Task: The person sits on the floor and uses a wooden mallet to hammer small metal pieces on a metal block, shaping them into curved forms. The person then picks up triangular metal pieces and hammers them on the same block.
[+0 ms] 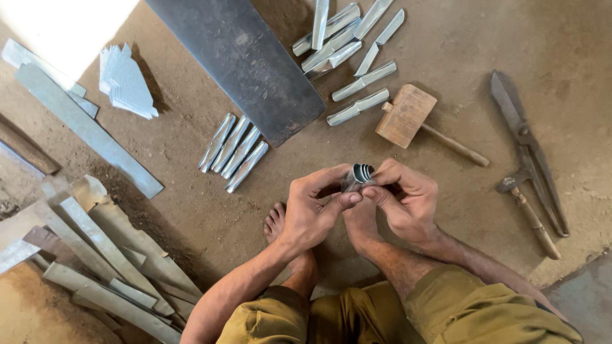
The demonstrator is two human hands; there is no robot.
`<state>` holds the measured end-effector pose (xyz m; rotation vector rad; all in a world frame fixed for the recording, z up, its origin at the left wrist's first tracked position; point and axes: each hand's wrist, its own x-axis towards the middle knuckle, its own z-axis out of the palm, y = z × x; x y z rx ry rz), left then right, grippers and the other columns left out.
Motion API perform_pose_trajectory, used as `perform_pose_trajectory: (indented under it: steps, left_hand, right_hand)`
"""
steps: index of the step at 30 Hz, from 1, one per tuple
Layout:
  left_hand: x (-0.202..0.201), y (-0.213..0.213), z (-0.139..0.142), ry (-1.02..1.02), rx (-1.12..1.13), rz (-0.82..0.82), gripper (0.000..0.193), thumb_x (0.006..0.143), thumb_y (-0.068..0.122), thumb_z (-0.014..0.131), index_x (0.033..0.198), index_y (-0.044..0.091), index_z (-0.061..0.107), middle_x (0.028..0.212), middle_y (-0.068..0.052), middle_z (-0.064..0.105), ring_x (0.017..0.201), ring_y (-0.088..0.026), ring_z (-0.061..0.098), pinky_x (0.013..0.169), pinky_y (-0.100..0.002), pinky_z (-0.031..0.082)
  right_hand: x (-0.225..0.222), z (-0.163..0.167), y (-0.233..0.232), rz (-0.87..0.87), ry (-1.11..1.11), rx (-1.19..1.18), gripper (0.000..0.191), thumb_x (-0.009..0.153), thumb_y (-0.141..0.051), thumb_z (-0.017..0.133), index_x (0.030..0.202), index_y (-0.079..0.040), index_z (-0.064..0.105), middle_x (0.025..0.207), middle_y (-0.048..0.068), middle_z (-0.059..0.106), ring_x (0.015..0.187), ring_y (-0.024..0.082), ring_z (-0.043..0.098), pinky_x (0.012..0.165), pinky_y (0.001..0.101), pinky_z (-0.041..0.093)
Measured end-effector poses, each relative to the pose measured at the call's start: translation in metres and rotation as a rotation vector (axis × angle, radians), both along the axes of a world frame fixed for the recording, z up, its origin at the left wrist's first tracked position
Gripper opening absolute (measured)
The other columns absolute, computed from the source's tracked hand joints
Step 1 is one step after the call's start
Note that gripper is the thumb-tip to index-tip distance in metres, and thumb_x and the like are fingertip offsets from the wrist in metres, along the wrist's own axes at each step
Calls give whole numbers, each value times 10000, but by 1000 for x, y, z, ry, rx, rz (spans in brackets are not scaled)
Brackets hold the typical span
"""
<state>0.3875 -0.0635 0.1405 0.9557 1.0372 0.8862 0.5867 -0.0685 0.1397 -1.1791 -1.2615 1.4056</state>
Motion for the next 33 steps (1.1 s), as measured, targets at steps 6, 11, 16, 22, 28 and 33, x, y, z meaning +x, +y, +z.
perform_pose_trajectory:
  steps: [6, 11, 16, 22, 28, 33]
  left_hand:
    - [5, 40, 26, -2, 63, 160, 272, 998, -27, 732, 1269, -7, 746, 986, -104, 757, 858, -150, 706, 782, -311, 619]
    - [-8, 100, 9, 132, 431, 252, 664, 977, 211, 726, 1546, 0, 458, 1510, -185, 590, 1332, -264, 640, 1122, -375, 576]
    - [12, 77, 11, 395, 591, -172, 917, 674, 352, 905, 1397, -31, 492, 1298, -203, 635, 1175, -278, 649, 970, -429, 560]
    - [24, 22, 10, 13, 7, -94, 359, 897, 2, 807, 1231, 10, 675, 1101, -69, 709, 985, -125, 693, 842, -281, 609]
    - [26, -6, 10, -287, -147, 50, 338, 933, -1, 767, 1253, -17, 659, 1157, -63, 688, 1065, -137, 676, 925, -291, 598]
    - [13, 27, 29, -207, -142, 244, 238, 980, 162, 656, 1130, -23, 641, 1148, -74, 692, 1127, -132, 695, 929, -303, 639]
  right_hand:
    - [19, 14, 16, -329, 186, 18, 71, 1004, -2, 734, 1012, -11, 664, 907, 54, 695, 655, 41, 568, 570, 166, 448]
    - [29, 11, 21, -335, -45, 148, 91, 1025, -7, 742, 1036, 10, 653, 962, 74, 723, 755, 54, 605, 687, 199, 482]
    - [25, 5, 10, -231, -122, 88, 104, 987, -5, 757, 1020, 42, 671, 991, 79, 717, 828, 65, 614, 748, 213, 493]
    - [20, 17, 5, -52, -15, -96, 53, 979, 2, 723, 997, 38, 688, 942, 64, 693, 830, 86, 611, 732, 225, 501]
    - [17, 24, -3, -35, 68, -80, 18, 982, 23, 705, 987, 33, 691, 908, 61, 680, 805, 83, 599, 716, 232, 491]
    - [22, 27, -4, -297, 322, -88, 80, 941, 21, 700, 1019, 39, 699, 982, 126, 739, 752, 109, 625, 643, 248, 477]
